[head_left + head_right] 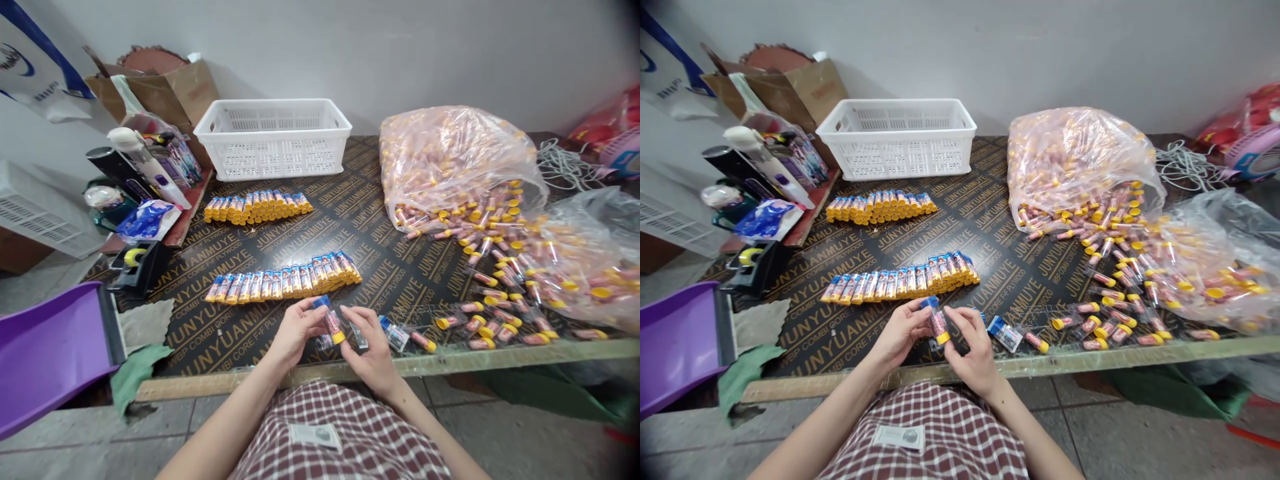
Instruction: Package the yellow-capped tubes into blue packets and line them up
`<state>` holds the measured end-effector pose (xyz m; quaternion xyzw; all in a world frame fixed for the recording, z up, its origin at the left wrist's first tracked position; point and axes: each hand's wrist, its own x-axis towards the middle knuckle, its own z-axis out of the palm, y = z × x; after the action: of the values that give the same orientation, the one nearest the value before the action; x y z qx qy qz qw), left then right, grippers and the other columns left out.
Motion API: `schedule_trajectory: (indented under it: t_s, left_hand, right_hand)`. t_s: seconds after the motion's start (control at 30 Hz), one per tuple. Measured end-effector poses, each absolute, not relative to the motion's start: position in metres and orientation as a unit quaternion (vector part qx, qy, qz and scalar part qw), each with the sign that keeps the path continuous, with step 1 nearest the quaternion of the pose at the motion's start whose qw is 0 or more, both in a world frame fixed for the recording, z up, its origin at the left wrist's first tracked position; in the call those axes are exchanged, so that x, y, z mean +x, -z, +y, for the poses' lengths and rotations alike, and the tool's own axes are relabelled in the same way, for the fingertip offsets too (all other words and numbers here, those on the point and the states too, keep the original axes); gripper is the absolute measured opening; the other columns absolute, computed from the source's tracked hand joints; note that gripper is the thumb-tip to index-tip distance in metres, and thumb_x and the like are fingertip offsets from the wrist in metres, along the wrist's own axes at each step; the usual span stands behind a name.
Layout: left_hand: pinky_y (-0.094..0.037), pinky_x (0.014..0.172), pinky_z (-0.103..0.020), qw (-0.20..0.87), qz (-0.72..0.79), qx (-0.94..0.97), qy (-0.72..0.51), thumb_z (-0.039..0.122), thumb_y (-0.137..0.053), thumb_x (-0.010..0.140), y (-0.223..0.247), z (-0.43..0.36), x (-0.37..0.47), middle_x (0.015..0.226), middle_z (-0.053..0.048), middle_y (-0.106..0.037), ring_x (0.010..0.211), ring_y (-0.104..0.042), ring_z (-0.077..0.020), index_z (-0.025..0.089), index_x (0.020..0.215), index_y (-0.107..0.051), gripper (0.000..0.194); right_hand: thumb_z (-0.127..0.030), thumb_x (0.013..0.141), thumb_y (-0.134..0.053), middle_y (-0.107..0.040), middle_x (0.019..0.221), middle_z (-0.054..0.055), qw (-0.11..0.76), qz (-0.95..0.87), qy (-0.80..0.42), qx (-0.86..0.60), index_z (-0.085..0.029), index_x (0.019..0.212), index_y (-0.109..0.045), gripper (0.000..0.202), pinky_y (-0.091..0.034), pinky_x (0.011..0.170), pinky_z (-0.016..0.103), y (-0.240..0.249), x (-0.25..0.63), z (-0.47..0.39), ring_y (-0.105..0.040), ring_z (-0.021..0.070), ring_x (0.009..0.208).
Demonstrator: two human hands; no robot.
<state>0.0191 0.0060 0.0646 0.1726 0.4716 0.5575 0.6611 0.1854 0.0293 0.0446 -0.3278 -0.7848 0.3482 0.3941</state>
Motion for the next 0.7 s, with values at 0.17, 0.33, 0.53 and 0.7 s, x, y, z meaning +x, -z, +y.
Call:
schedule_trajectory:
  t_s: [0.17,0.33,0.53,0.7]
  left_hand:
    - [-0.048,0.057,-0.021,0.705,0.461,0.219,-0.493,0.033,-0.077,0.065,-0.065,0.001,0.027,0.070,-0.005,-0.066,0.058,-0.058,-0.0097,0.008,0.080,-0.069,0.030]
    - [-0.048,0.056,-0.022,0.714,0.456,0.207,-0.490,0.033,-0.079,0.061,-0.065,-0.002,0.033,0.069,-0.005,-0.066,0.057,-0.059,-0.0106,0.008,0.082,-0.068,0.035]
    - [-0.047,0.054,-0.021,0.710,0.457,0.198,-0.498,0.034,-0.081,0.059,-0.067,-0.002,0.033,0.068,-0.004,-0.065,0.056,-0.058,-0.0098,0.009,0.081,-0.067,0.036]
    - [-0.047,0.055,-0.021,0.709,0.456,0.199,-0.500,0.034,-0.080,0.061,-0.067,-0.004,0.035,0.067,-0.003,-0.065,0.056,-0.057,-0.0095,0.009,0.081,-0.066,0.035]
  right_hand:
    - [-0.005,0.063,-0.051,-0.026,0.146,0.009,0.367,-0.779,-0.441,-0.252,-0.027,0.141,-0.025,0.085,-0.038,0.105,0.047,-0.048,0.187,0.036,-0.037,0.0287,0.130]
    - [-0.003,0.060,-0.049,-0.040,0.138,0.009,0.352,-0.769,-0.484,-0.224,-0.026,0.141,-0.023,0.088,-0.038,0.106,0.044,-0.042,0.189,0.037,-0.043,0.0256,0.126]
    - [-0.002,0.059,-0.049,-0.040,0.138,0.009,0.371,-0.757,-0.489,-0.224,-0.026,0.142,-0.023,0.090,-0.039,0.106,0.043,-0.040,0.188,0.035,-0.044,0.0254,0.125]
    - [-0.002,0.059,-0.049,-0.041,0.137,0.010,0.380,-0.752,-0.493,-0.217,-0.025,0.141,-0.023,0.090,-0.040,0.105,0.042,-0.042,0.187,0.035,-0.046,0.0251,0.124]
